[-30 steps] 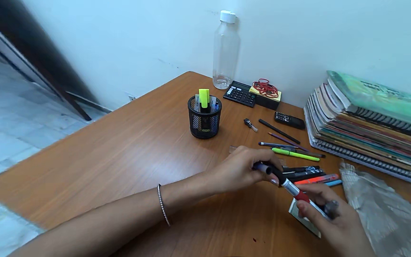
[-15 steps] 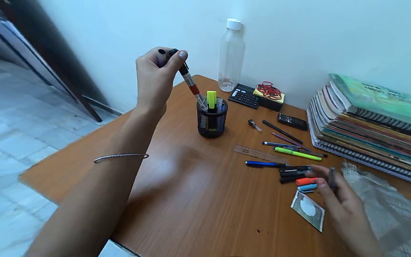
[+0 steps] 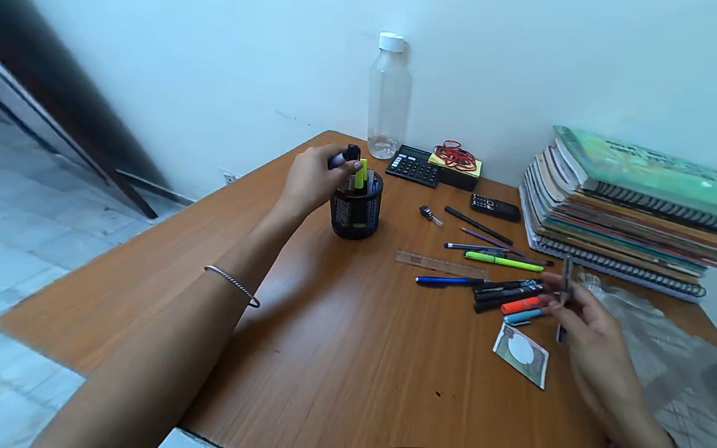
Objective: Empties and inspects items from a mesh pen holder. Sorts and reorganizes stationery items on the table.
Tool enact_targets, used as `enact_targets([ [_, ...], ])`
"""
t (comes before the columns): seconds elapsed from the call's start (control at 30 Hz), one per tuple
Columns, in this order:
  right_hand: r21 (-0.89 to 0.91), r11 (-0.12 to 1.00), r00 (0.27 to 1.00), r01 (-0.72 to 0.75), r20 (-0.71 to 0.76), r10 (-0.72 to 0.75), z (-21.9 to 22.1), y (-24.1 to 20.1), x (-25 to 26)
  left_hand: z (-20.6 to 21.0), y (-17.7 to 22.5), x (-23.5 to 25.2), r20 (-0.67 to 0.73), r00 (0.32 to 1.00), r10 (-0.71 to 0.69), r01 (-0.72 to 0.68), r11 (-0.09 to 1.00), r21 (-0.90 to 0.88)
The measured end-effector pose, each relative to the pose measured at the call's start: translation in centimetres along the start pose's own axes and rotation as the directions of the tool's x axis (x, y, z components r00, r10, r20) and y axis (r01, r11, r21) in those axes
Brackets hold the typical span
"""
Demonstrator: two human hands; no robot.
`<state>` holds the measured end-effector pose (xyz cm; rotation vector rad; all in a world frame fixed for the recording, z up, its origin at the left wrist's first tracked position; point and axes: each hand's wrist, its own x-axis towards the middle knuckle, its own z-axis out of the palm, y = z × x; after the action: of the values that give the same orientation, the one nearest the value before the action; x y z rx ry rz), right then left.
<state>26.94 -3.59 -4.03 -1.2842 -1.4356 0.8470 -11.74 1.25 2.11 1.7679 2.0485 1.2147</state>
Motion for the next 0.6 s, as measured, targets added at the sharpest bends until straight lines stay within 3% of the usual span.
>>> enact_targets([
  [0.17, 0.03, 1.0, 0.996, 0.004, -0.091, -0.001, -1.1, -0.2, 0.7, 0.4, 0.6, -0.6, -0.058, 0.996, 0.064, -0.059, 0.995, 0.079],
  [0.23, -0.049, 0.998, 0.997, 0.028, -0.074, -0.031, -1.7, 0.0, 1.1, 0.7, 1.4, -1.2, -0.114, 0.988, 0.103, -0.089, 0.989, 0.121],
  [0.3, -0.24, 0.964, 0.994, 0.112, 0.016, -0.111, -2.5, 0.4, 1.7, 1.5, 2.5, -2.2, -0.135, 0.973, 0.187, -0.166, 0.974, 0.155],
  [0.37, -0.448, 0.858, 0.968, 0.25, 0.131, -0.214, -2.9, 0.9, 2.1, 2.6, 3.9, -3.6, -0.032, 0.963, 0.266, -0.257, 0.952, 0.167],
  [0.47, -0.636, 0.65, 0.909, 0.416, 0.285, -0.303, -3.4, 1.7, 2.5, 5.8, 5.4, -6.4, 0.284, 0.897, 0.337, -0.38, 0.919, 0.108],
  [0.53, -0.688, 0.594, 0.908, 0.417, 0.349, -0.233, -3.6, 2.0, 2.7, 8.0, 5.8, -8.5, 0.477, 0.809, 0.345, -0.409, 0.912, 0.034],
  [0.6, -0.71, 0.591, 0.912, 0.383, 0.392, -0.121, -3.9, 1.8, 3.0, 9.8, 5.7, -10.0, 0.58, 0.717, 0.386, -0.455, 0.89, -0.03],
])
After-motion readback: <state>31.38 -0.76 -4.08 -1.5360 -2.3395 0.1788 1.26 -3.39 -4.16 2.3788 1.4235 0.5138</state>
